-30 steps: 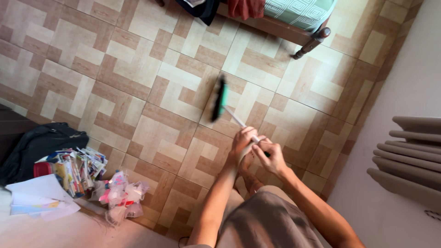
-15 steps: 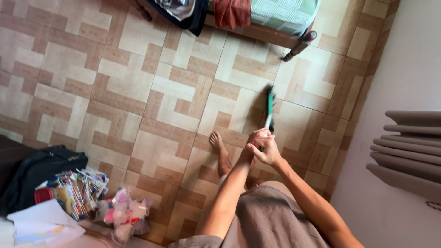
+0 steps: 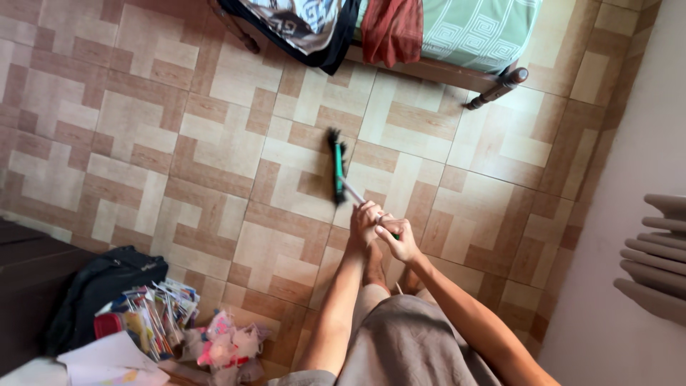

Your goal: The person sweeps the tiled floor of a bedroom using a broom, moving the broom head along the edges of the walls and under the furniture.

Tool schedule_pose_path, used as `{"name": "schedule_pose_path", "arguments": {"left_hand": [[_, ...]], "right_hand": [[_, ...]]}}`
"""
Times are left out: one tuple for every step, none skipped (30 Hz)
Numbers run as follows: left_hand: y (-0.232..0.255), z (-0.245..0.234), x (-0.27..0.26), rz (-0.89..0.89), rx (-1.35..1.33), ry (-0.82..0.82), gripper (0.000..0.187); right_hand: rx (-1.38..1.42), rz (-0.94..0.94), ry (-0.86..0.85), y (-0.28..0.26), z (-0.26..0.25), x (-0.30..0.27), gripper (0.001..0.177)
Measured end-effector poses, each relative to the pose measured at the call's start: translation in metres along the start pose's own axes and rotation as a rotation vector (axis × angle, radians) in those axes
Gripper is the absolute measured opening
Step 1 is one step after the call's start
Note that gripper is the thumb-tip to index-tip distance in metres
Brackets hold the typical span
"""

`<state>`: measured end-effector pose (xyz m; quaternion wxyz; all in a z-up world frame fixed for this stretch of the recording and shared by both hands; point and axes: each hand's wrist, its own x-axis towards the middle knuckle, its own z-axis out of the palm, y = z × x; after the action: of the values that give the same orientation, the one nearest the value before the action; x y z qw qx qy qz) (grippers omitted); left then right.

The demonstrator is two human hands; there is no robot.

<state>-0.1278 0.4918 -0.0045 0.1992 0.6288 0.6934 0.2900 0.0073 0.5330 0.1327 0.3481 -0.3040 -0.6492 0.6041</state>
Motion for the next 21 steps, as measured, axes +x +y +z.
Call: {"name": "schedule_pose_path", "arguments": {"left_hand": [[-0.013,-0.004,0.005,-0.105,0.054,-0.068,0.016],[-0.027,-0.008,0.013,-0.095,0.056,-0.07,0.016],[-0.04,-0.013,0.022,-0.027,0.175,-0.012,0.014],[-0.046,-0.018,0.025,0.036,0.29,0.042,0.015],[-0.049,-0.02,0.027,0.041,0.289,0.037,0.015],[-0.049,-0.022,0.033,0.057,0.307,0.102,0.015],[-0.047,-0.024,0.039,0.072,0.323,0.167,0.016],[-0.042,-0.027,0.045,0.078,0.319,0.164,0.016],[-0.033,-0.031,0.052,0.027,0.162,0.009,0.02],[-0.022,-0.035,0.056,-0.03,0.006,-0.147,0.029],[-0.008,-0.039,0.061,0.051,-0.057,-0.121,0.03],[0.005,-0.044,0.068,0.131,-0.114,-0.087,0.032],[0.022,-0.047,0.071,0.132,-0.167,-0.098,0.034],[0.038,-0.049,0.073,0.131,-0.218,-0.113,0.036],[0.048,-0.049,0.078,0.178,-0.206,-0.104,0.037],[0.056,-0.046,0.082,0.227,-0.197,-0.096,0.038],[0.061,-0.041,0.082,0.227,-0.195,-0.098,0.038],[0.062,-0.035,0.083,0.25,-0.181,-0.044,0.037],[0.059,-0.03,0.083,0.273,-0.167,0.009,0.036],[0.053,-0.026,0.083,0.274,-0.168,0.011,0.036],[0.046,-0.023,0.083,0.243,-0.231,-0.01,0.035]], "right_hand": [[0.048,0.026,0.026,0.005,0.008,0.007,0.038],[0.047,0.02,0.035,0.01,0.013,0.015,0.038],[0.043,0.005,0.011,0.013,0.018,0.023,0.031],[0.039,-0.003,-0.013,0.012,0.022,0.025,0.026],[0.039,-0.001,-0.007,0.011,0.025,0.027,0.026],[0.015,0.001,-0.004,0.01,0.024,0.029,0.024],[-0.009,0.003,-0.002,0.008,0.022,0.032,0.022],[-0.012,0.005,0.005,0.004,0.017,0.033,0.022],[-0.034,0.133,0.057,-0.001,0.012,0.034,0.026],[-0.053,0.265,0.103,-0.009,0.006,0.033,0.031],[-0.116,0.275,0.125,-0.02,-0.002,0.03,0.036],[-0.176,0.279,0.142,-0.034,-0.011,0.029,0.042],[-0.229,0.202,0.146,-0.049,-0.019,0.029,0.04],[-0.279,0.127,0.149,-0.064,-0.024,0.029,0.039],[-0.274,0.127,0.149,-0.077,-0.025,0.031,0.039],[-0.287,0.11,0.125,-0.088,-0.029,0.033,0.038],[-0.299,0.094,0.1,-0.095,-0.029,0.036,0.037],[-0.301,0.092,0.1,-0.098,-0.026,0.042,0.037],[-0.348,0.064,0.037,-0.098,-0.023,0.048,0.037],[-0.396,0.035,-0.026,-0.097,-0.019,0.054,0.038],[-0.397,0.034,-0.027,-0.092,-0.013,0.06,0.038]]}}
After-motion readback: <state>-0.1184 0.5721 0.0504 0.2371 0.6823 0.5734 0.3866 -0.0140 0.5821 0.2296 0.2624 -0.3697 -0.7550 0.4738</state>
